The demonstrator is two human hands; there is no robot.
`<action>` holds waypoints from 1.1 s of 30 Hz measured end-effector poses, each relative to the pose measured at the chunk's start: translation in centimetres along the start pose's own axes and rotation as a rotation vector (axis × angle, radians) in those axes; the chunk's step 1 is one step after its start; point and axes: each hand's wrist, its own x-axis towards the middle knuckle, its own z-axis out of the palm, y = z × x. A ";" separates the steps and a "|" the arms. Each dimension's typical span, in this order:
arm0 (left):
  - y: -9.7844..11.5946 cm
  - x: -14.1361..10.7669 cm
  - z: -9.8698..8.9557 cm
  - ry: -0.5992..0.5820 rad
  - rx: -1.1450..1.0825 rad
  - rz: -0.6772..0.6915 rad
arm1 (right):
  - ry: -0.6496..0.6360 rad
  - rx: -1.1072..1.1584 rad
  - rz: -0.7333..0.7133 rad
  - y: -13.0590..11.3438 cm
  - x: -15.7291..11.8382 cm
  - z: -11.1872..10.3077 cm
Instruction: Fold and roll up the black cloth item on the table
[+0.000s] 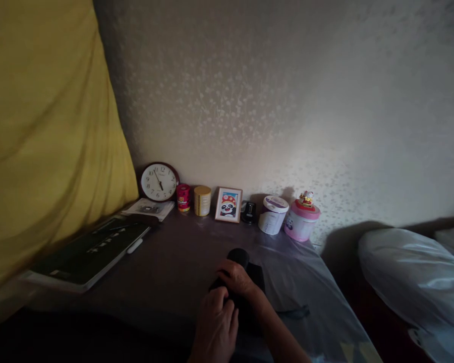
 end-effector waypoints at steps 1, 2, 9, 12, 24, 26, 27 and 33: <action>0.1 0.3 0.3 -0.010 -0.003 0.022 | -0.010 -0.003 0.004 0.1 0.0 0.1; 0.1 0.5 0.8 -0.011 0.006 0.037 | -0.021 -0.010 0.007 0.2 0.1 0.1; -2.5 -1.6 5.3 -0.162 0.279 -0.015 | -0.001 0.022 -0.010 -0.2 0.3 -0.4; -3.1 -2.5 6.1 -0.226 0.339 -0.026 | 0.070 0.097 -0.014 -1.2 -0.3 -0.9; -3.4 -2.6 5.6 -0.443 0.276 -0.137 | 0.080 -0.183 0.042 2.1 -1.8 -1.0; -3.9 -2.7 5.1 -0.490 0.199 -0.132 | 0.080 -0.218 0.079 3.8 -0.5 -1.2; -4.1 -2.8 5.0 -0.502 0.163 -0.126 | 0.077 -0.236 0.107 4.4 0.0 -1.4; -3.1 -2.5 3.9 -0.569 0.122 -0.198 | 0.222 -0.349 0.412 6.2 0.0 -3.0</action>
